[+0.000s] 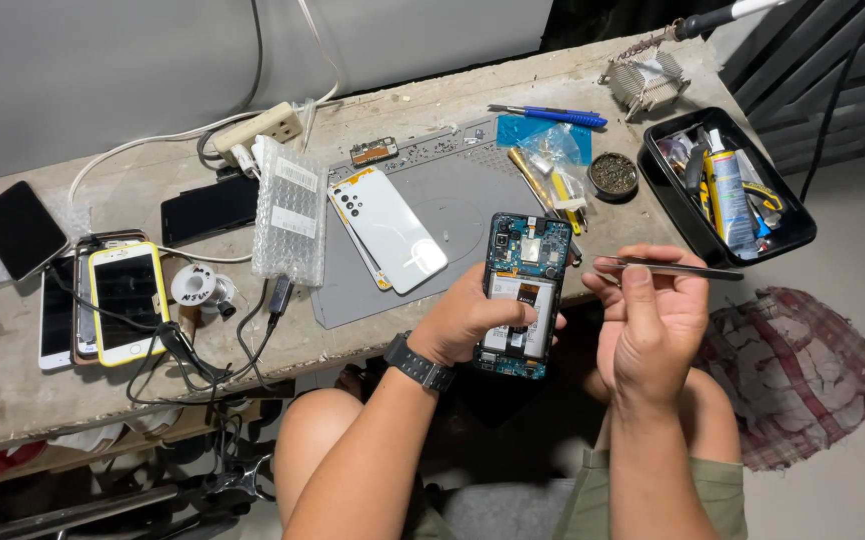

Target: Repair a smartphone by manipulating internal components and preparing a replacement screen.

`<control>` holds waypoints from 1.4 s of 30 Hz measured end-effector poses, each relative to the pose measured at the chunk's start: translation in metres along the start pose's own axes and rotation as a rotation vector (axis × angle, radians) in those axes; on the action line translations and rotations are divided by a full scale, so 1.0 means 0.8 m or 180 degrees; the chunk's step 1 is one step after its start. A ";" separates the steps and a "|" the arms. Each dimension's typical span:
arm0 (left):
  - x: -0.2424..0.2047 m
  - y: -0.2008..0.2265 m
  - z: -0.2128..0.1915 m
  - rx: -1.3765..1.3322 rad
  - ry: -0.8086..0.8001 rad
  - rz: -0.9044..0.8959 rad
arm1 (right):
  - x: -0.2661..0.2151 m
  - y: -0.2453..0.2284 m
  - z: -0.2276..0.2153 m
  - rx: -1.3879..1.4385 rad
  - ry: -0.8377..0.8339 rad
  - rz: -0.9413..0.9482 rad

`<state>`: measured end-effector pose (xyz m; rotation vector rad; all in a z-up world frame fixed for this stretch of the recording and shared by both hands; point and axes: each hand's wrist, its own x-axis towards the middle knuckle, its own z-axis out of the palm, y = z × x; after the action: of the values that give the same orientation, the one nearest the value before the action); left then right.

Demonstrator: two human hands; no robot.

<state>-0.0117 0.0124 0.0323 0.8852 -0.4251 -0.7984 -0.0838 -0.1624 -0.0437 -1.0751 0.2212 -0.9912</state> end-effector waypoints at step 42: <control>0.026 -0.030 -0.031 0.0010 0.0515 0.0099 | -0.006 0.037 -0.011 -0.0252 0.0024 0.0190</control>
<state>0.0068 0.0000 -0.0010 0.9365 -0.2971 -0.6920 -0.0748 -0.1612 -0.0732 -1.1305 0.2991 -0.9396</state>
